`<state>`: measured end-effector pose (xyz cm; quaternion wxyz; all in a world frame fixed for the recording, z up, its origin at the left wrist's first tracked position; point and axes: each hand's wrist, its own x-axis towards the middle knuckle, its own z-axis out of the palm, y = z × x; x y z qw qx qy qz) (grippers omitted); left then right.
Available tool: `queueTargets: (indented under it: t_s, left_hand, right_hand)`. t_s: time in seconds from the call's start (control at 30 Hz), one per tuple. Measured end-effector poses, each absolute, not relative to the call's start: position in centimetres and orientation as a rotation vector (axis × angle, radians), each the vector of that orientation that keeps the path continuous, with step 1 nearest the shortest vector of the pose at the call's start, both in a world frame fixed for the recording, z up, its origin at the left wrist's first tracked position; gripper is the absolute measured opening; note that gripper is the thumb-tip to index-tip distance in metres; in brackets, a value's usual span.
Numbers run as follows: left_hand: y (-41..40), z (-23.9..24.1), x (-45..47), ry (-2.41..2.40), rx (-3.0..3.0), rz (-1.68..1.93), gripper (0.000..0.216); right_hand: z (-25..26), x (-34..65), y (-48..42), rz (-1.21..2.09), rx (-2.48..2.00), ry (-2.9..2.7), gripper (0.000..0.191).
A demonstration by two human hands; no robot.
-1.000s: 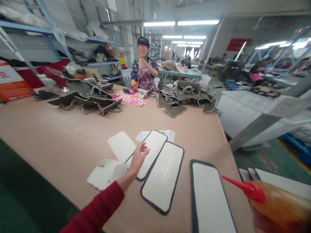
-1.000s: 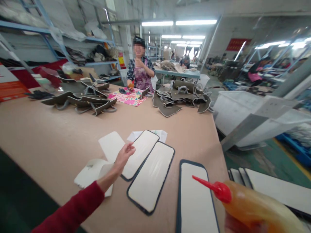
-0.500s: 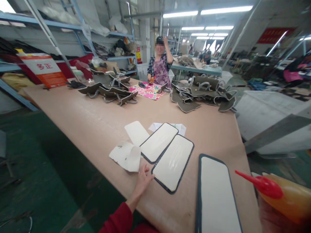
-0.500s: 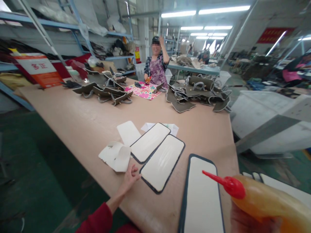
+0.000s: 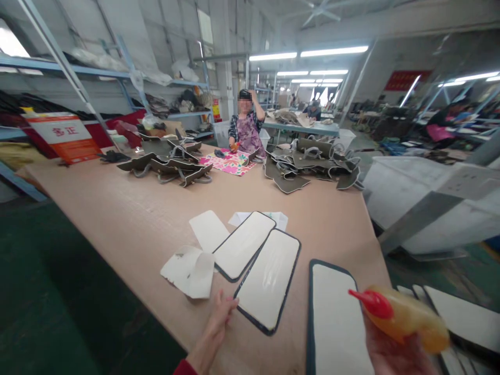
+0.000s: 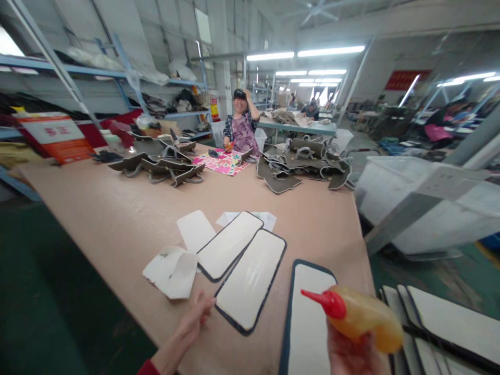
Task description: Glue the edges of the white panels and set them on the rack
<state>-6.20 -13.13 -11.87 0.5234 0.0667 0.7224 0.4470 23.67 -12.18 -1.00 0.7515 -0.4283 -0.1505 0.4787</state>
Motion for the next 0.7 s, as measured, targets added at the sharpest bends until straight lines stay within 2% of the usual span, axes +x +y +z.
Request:
queueTargets:
  t_s: [0.1, 0.27, 0.43, 0.6, 0.7]
  left_hand:
    - [-13.4, -11.2, -5.8, 1.698, 0.063, 1.076, 0.076]
    - [-13.7, -11.1, -5.0, 1.712, 0.072, 1.174, 0.075]
    - [-13.8, -11.7, -4.8, 1.78, 0.197, 1.223, 0.084]
    - [-15.4, -11.1, -3.8, 1.801, 0.066, 1.23, 0.069]
    - [-17.1, -10.0, -2.0, 1.6, -0.223, 1.26, 0.065]
  right_hand:
    - [-0.7, 22.3, -11.2, 1.16, -0.943, -0.044, 0.042]
    - [-0.8, 21.2, -9.3, 1.24, -0.962, 0.159, 0.028]
    - [-2.6, 20.2, -7.2, 1.397, -0.887, 0.263, 0.035]
    - [-4.7, 18.7, -6.0, 1.579, -0.82, 0.354, 0.044]
    - [-5.6, 18.2, -5.5, 1.604, -0.843, 0.375, 0.043]
